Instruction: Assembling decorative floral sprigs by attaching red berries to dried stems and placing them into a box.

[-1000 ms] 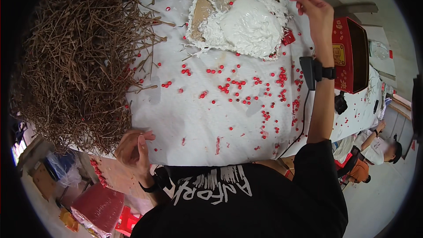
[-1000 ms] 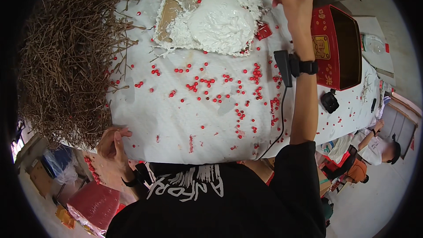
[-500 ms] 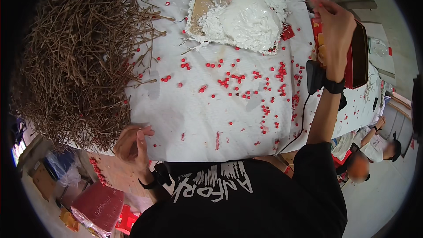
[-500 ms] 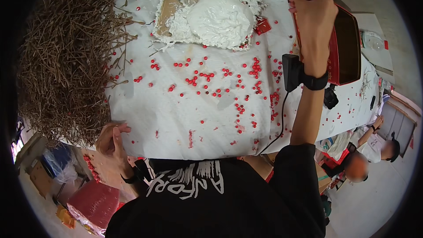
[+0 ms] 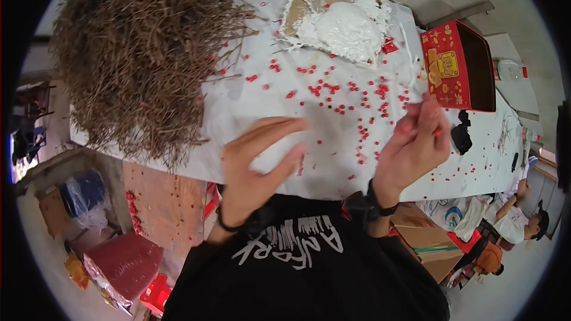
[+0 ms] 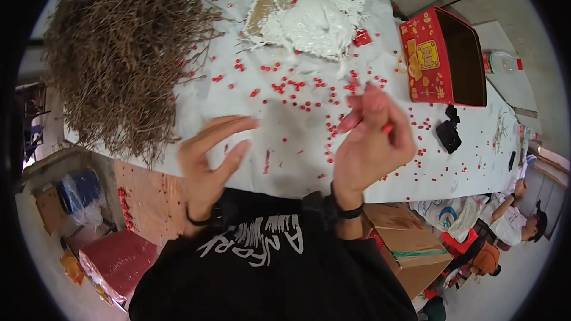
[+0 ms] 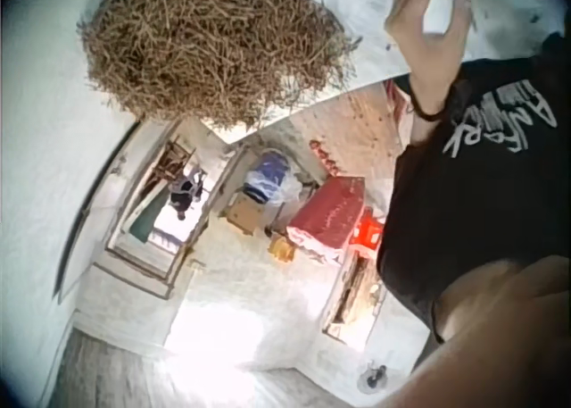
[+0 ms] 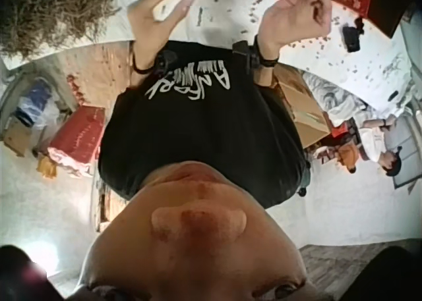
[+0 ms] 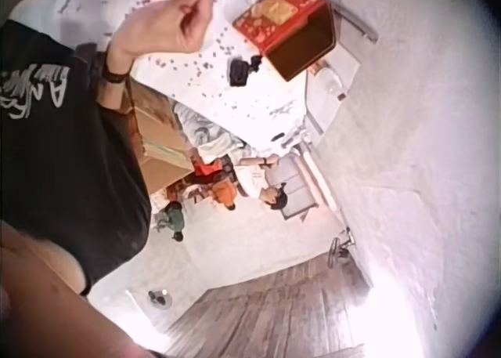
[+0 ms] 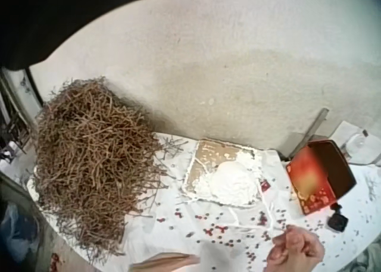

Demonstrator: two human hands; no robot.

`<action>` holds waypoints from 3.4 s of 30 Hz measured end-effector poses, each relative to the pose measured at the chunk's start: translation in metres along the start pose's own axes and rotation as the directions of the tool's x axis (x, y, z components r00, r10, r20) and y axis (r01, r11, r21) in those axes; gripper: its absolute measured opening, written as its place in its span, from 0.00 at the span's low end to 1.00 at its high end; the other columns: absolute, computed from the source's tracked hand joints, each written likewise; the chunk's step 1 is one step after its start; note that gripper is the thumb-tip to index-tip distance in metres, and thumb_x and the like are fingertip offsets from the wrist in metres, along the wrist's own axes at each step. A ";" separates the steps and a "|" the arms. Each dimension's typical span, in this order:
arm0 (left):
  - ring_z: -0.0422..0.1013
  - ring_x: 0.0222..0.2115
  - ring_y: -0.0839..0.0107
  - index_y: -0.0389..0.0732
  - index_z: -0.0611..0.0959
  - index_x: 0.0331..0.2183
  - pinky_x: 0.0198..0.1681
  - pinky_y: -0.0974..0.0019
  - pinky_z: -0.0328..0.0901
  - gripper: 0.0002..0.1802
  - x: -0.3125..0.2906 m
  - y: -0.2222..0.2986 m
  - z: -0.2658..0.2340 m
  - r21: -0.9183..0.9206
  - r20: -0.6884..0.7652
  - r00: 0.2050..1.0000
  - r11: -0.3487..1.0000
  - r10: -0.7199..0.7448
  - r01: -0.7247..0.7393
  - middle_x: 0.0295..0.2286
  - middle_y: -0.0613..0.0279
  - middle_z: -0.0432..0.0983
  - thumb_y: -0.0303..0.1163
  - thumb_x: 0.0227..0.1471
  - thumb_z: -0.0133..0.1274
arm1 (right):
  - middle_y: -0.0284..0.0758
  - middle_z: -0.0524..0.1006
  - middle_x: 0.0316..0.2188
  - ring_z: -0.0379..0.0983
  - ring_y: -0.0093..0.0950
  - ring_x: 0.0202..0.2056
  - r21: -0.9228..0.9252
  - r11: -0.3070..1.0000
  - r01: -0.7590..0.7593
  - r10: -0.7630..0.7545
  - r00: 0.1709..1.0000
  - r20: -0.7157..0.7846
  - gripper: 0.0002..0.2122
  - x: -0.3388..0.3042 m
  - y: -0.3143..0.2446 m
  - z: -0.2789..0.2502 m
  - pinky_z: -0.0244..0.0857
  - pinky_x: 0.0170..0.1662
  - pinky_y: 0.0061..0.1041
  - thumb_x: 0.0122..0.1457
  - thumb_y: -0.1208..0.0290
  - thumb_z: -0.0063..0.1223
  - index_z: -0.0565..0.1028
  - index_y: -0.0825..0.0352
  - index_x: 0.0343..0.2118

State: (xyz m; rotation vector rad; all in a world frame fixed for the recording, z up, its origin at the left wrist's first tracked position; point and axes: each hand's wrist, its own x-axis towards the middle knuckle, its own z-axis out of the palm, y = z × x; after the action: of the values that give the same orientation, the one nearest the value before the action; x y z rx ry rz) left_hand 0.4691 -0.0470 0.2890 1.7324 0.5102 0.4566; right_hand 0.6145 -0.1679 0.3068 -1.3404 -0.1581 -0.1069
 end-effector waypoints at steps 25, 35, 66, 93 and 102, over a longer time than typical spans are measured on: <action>0.76 0.32 0.69 0.26 0.82 0.33 0.36 0.71 0.71 0.07 -0.077 0.012 -0.035 -0.698 -0.074 0.992 0.716 -0.106 0.024 0.30 0.51 0.79 0.20 0.50 0.54 | 0.34 0.75 0.38 0.72 0.24 0.32 0.355 0.575 -0.737 0.555 0.670 0.493 0.11 -0.177 -0.022 0.018 0.67 0.37 0.21 0.60 0.68 0.51 0.74 0.72 0.31; 0.77 0.27 0.65 0.25 0.81 0.31 0.38 0.65 0.72 0.06 -0.089 0.003 -0.068 -0.797 0.196 0.977 0.566 -0.089 0.212 0.27 0.46 0.79 0.18 0.49 0.54 | 0.39 0.73 0.27 0.67 0.23 0.22 -0.229 0.953 0.198 -0.096 0.915 0.391 0.09 -0.171 -0.038 -0.003 0.61 0.22 0.18 0.57 0.74 0.50 0.76 0.76 0.32; 0.76 0.27 0.65 0.26 0.78 0.33 0.34 0.67 0.71 0.07 -0.119 0.074 0.169 -0.587 0.809 0.557 0.315 0.189 0.746 0.24 0.50 0.77 0.22 0.51 0.54 | 0.39 0.72 0.32 0.72 0.21 0.23 -0.109 0.965 -0.237 0.231 0.971 -0.067 0.05 -0.133 -0.156 -0.198 0.64 0.23 0.15 0.50 0.84 0.58 0.79 0.76 0.31; 0.77 0.27 0.70 0.29 0.82 0.31 0.31 0.74 0.70 0.07 -0.153 0.075 0.257 -0.513 0.815 0.437 0.825 0.381 0.236 0.25 0.53 0.80 0.15 0.45 0.54 | 0.35 0.78 0.26 0.72 0.23 0.24 -0.503 0.108 -0.858 0.151 0.514 -0.844 0.23 -0.281 -0.077 -0.525 0.65 0.27 0.23 0.48 0.52 0.64 0.78 0.70 0.35; 0.76 0.28 0.73 0.30 0.82 0.34 0.32 0.74 0.70 0.08 -0.193 0.036 0.291 -0.148 0.982 0.153 0.954 0.111 0.259 0.26 0.56 0.80 0.23 0.52 0.53 | 0.31 0.74 0.40 0.68 0.22 0.41 -0.180 0.257 -0.949 0.740 0.313 -0.596 0.27 -0.275 -0.011 -0.593 0.63 0.39 0.25 0.48 0.51 0.62 0.72 0.62 0.48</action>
State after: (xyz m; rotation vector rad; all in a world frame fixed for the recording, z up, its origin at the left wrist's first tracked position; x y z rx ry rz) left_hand 0.4749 -0.3965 0.2573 1.3082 -0.4764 -0.7473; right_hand 0.3731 -0.7516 0.1389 -1.7334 1.1105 0.6045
